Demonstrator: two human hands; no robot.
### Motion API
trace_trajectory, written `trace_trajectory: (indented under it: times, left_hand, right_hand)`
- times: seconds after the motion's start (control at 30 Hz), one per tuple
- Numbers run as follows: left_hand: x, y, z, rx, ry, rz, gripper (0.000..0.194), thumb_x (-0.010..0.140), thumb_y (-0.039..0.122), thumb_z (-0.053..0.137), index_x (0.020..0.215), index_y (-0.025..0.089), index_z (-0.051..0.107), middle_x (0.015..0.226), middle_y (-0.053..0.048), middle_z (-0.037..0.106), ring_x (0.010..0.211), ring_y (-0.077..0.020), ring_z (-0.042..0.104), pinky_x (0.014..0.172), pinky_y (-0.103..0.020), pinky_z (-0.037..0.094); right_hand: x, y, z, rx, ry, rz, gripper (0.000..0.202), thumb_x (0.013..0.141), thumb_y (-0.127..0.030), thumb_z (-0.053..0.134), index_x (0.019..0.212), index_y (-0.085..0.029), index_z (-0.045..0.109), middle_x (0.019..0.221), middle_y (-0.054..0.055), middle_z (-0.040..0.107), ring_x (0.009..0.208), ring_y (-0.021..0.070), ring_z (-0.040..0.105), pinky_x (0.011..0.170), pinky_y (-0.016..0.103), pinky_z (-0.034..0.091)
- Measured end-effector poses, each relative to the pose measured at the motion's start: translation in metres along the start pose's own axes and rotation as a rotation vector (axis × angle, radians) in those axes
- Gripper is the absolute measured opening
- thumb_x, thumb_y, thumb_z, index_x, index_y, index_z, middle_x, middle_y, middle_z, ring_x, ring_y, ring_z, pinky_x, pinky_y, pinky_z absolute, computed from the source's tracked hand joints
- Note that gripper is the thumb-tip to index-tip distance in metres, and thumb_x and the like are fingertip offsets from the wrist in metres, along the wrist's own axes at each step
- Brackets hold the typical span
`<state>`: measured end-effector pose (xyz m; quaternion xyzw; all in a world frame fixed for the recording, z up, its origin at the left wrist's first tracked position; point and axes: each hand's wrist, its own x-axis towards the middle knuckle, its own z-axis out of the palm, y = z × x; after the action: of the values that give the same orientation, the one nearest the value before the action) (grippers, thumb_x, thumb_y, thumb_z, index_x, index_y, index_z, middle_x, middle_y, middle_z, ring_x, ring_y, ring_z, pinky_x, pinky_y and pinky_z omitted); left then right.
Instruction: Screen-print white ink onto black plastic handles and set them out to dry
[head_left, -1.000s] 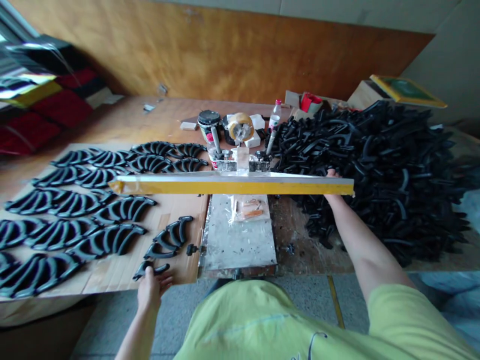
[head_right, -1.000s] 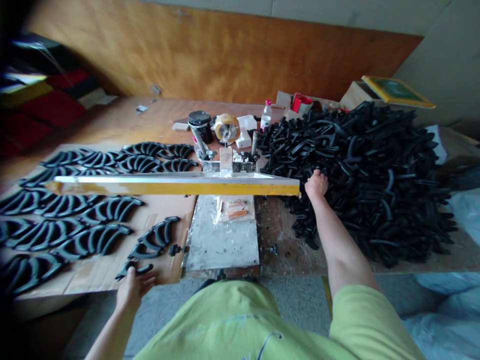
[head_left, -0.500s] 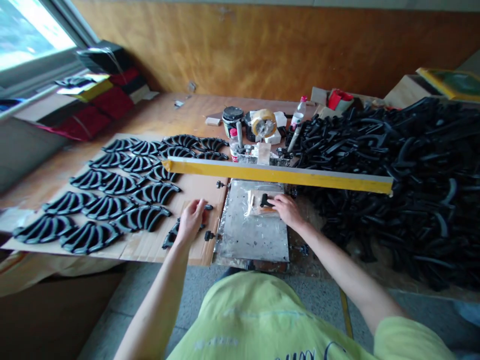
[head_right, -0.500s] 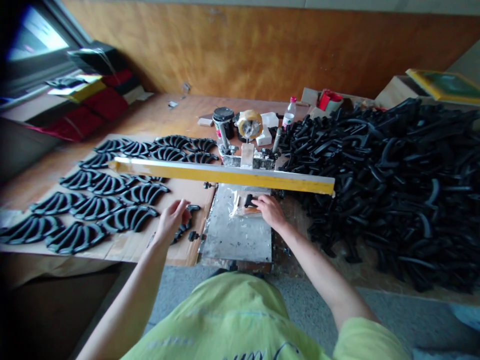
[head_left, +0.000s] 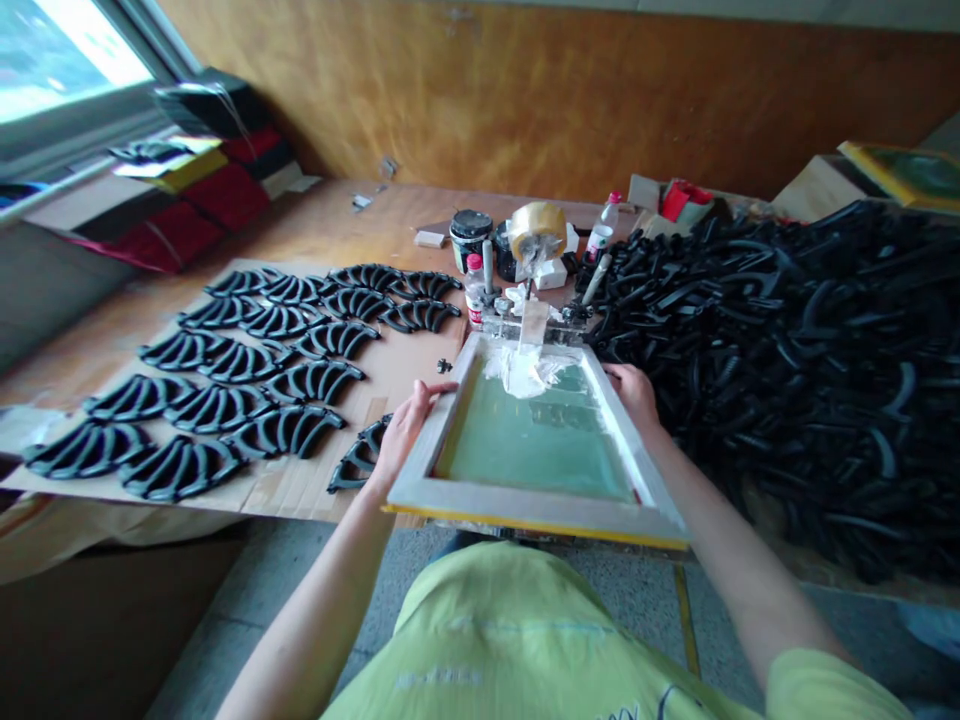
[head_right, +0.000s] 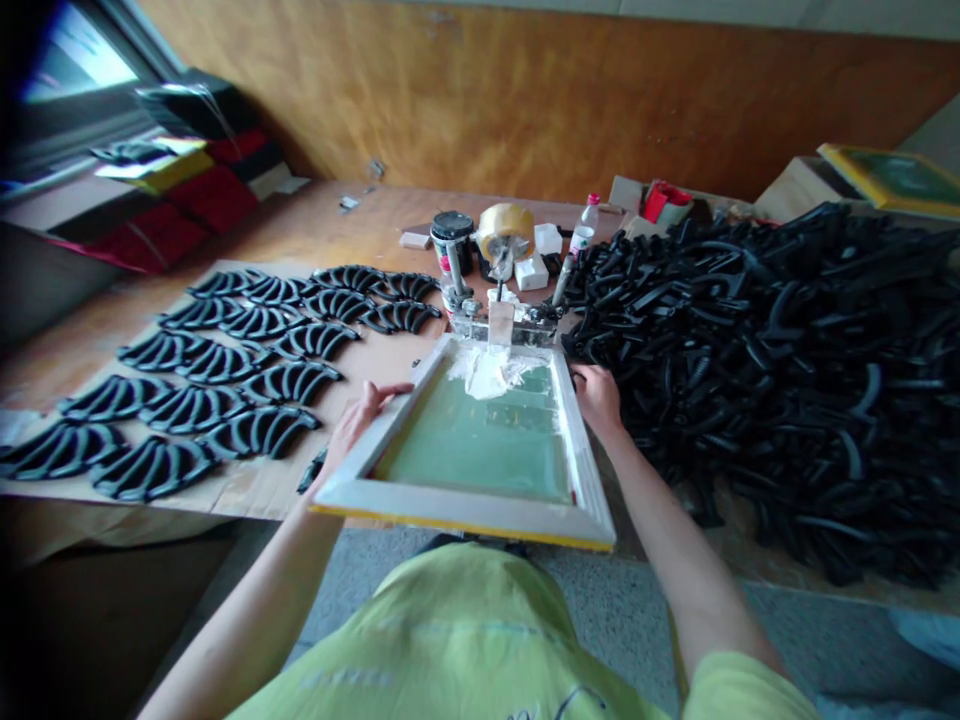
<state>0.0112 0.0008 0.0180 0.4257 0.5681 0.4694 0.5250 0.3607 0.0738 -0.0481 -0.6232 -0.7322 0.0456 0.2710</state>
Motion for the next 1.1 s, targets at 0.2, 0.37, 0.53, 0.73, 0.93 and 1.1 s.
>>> trace_trajectory:
  times: [0.2, 0.37, 0.53, 0.73, 0.93, 1.1]
  left_hand:
    - [-0.008, -0.084, -0.002, -0.005, -0.021, -0.242, 0.084, 0.074, 0.052, 0.07, 0.147, 0.025, 0.037, 0.081, -0.001, 0.069, 0.063, -0.0148, 0.062, 0.054, -0.022, 0.047]
    - [0.003, -0.117, -0.003, 0.056, -0.011, -0.23, 0.079, 0.075, 0.053, 0.068, 0.144, 0.023, 0.042, 0.089, -0.003, 0.069, 0.075, -0.0165, 0.065, 0.065, -0.024, 0.051]
    - [0.003, -0.117, -0.005, 0.033, -0.007, -0.251, 0.078, 0.074, 0.053, 0.069, 0.142, 0.022, 0.046, 0.091, -0.005, 0.069, 0.078, -0.0179, 0.065, 0.065, -0.025, 0.051]
    - [0.001, -0.113, -0.003, 0.017, -0.01, -0.247, 0.078, 0.074, 0.054, 0.068, 0.141, 0.021, 0.046, 0.086, -0.004, 0.068, 0.071, -0.016, 0.064, 0.06, -0.023, 0.049]
    - [-0.003, -0.106, -0.002, -0.009, -0.024, -0.228, 0.075, 0.074, 0.054, 0.068, 0.138, 0.021, 0.048, 0.086, -0.004, 0.069, 0.067, -0.0149, 0.063, 0.058, -0.023, 0.049]
    - [-0.008, -0.085, -0.003, -0.021, -0.04, -0.271, 0.077, 0.074, 0.053, 0.069, 0.14, 0.023, 0.046, 0.086, -0.003, 0.071, 0.066, -0.016, 0.064, 0.055, -0.023, 0.049]
  right_hand:
    - [0.058, -0.058, 0.019, -0.009, -0.031, -0.222, 0.052, 0.079, -0.02, 0.067, 0.13, -0.018, 0.054, 0.132, 0.014, 0.052, 0.122, 0.0308, 0.046, 0.103, 0.046, 0.039]
    - [0.051, -0.096, 0.045, -0.127, -0.328, -0.251, 0.017, 0.082, -0.009, 0.054, 0.094, -0.015, 0.064, 0.094, 0.013, 0.065, 0.095, 0.0276, 0.055, 0.086, 0.038, 0.044]
    - [0.014, -0.083, 0.026, 0.018, -0.46, -0.562, 0.027, 0.074, -0.002, 0.049, 0.088, -0.017, 0.066, 0.091, 0.008, 0.066, 0.093, 0.0234, 0.057, 0.084, 0.033, 0.043]
    - [0.02, -0.081, 0.019, 0.086, -0.49, -0.553, 0.021, 0.076, -0.006, 0.053, 0.083, -0.02, 0.067, 0.083, 0.004, 0.066, 0.083, 0.0206, 0.058, 0.077, 0.031, 0.044]
    - [-0.006, -0.076, 0.03, 0.142, -0.39, -0.622, 0.03, 0.081, -0.005, 0.048, 0.098, -0.019, 0.068, 0.096, 0.007, 0.068, 0.1, 0.0226, 0.058, 0.089, 0.035, 0.046]
    - [0.035, -0.085, 0.026, 0.105, -0.33, -0.404, 0.026, 0.083, -0.022, 0.064, 0.109, -0.025, 0.067, 0.097, 0.003, 0.069, 0.09, 0.0209, 0.063, 0.08, 0.032, 0.048]
